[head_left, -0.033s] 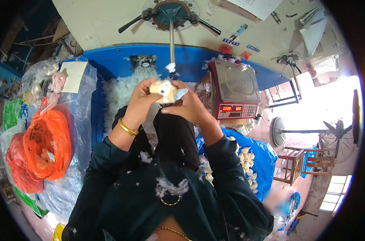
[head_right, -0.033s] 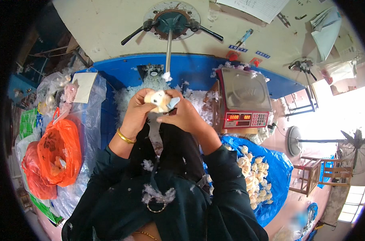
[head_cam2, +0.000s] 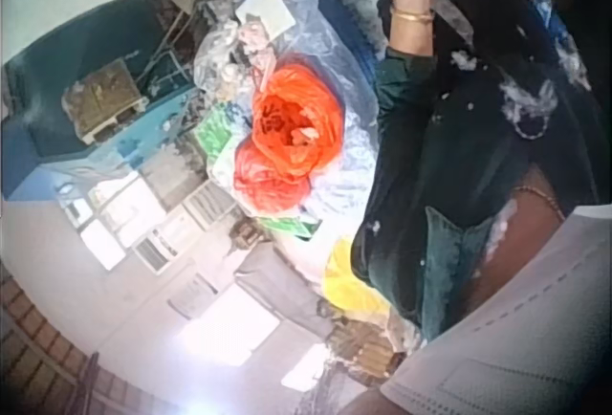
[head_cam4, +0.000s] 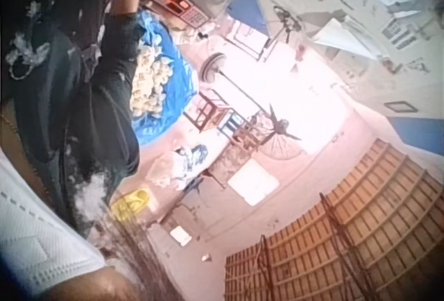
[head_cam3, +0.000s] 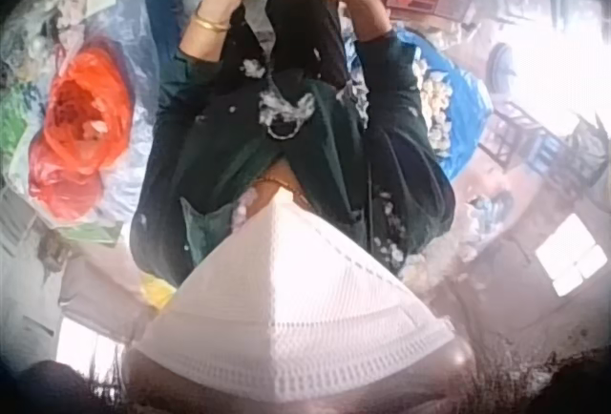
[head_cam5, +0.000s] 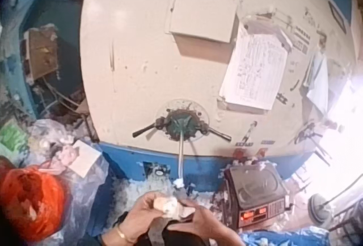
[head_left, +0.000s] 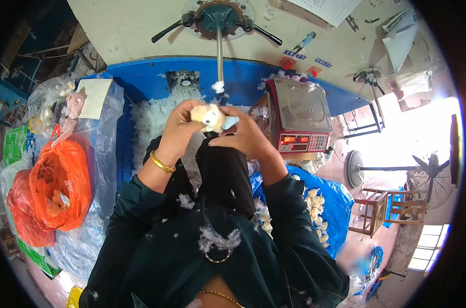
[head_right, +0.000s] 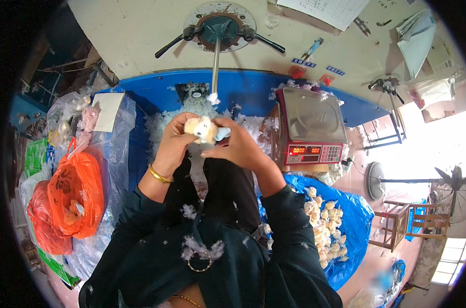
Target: The person repeatedly stuffs small white plush toys with white fiberfill using a manual stuffing machine. They pick up each toy, press it against the machine nozzle to fill it, then place the finished toy into an orange plastic bag.
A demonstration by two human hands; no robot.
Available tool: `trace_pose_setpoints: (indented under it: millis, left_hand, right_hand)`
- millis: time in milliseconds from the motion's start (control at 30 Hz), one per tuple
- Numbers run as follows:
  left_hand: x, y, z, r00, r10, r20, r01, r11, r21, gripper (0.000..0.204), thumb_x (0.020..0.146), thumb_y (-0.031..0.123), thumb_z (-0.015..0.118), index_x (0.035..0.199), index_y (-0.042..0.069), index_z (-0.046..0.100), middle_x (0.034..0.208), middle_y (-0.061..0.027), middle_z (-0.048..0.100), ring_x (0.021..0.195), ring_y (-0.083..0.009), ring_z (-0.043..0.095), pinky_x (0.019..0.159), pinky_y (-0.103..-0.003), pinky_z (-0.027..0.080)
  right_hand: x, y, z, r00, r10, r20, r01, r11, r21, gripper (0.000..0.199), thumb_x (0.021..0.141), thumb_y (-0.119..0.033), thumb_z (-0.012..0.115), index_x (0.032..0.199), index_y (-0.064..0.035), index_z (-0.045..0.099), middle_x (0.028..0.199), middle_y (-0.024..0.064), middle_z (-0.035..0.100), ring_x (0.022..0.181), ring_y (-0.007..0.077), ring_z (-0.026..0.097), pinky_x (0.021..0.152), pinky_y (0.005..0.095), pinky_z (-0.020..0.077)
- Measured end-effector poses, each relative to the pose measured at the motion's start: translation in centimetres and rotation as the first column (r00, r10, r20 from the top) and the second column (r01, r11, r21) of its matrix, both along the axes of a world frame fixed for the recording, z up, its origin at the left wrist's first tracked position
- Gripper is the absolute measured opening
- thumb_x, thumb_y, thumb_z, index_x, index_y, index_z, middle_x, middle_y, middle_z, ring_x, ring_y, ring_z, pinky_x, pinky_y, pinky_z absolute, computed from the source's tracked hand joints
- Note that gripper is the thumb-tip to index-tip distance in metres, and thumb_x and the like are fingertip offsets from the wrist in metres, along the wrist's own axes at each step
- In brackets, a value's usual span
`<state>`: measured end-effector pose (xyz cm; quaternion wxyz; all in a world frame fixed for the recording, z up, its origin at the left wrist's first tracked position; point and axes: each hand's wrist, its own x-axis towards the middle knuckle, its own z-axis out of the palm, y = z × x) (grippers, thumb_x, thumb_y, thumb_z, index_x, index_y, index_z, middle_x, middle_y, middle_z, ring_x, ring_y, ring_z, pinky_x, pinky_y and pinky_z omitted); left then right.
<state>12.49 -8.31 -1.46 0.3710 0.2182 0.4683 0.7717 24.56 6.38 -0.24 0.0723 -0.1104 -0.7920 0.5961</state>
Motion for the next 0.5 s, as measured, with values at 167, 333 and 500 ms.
trace_pose_setpoints:
  millis: [167,333,500]
  left_hand:
    - [-0.4,-0.1,0.6,0.985,0.019,-0.173,-0.017,1.000,0.012,0.040,0.071,-0.015,0.055,0.106,0.004,0.057,0.101,-0.0035,0.060,0.093,-0.0121,0.058,0.083,-0.026,0.046]
    - [0.1,0.0,1.0,0.969,0.079,-0.235,-0.086,0.996,-0.018,0.039,0.075,-0.014,0.057,0.110,0.004,0.057,0.104,-0.0035,0.060,0.094,-0.0116,0.057,0.083,-0.026,0.046]
    - [-0.7,-1.0,-1.2,0.993,-0.039,-0.108,0.041,0.999,0.014,0.023,0.082,-0.004,0.062,0.105,0.001,0.061,0.101,-0.0045,0.064,0.092,-0.0128,0.060,0.085,-0.028,0.047]
  right_hand:
    - [-0.3,1.8,1.9,0.994,-0.030,-0.109,0.034,0.999,0.037,0.044,0.073,-0.015,0.078,0.109,0.0000,0.059,0.096,0.0045,0.061,0.088,0.0112,0.055,0.077,0.0262,0.0453]
    - [-1.3,-0.1,0.2,0.997,-0.023,-0.077,0.024,1.000,0.015,0.027,0.074,-0.014,0.078,0.085,0.0004,0.059,0.075,0.0004,0.056,0.069,0.0065,0.051,0.061,0.0238,0.0428]
    - [-1.1,0.1,-0.1,0.976,-0.028,-0.216,-0.008,0.986,-0.166,0.019,0.077,-0.009,0.074,0.084,-0.0030,0.057,0.075,-0.0014,0.055,0.069,0.0046,0.050,0.058,0.0221,0.0412]
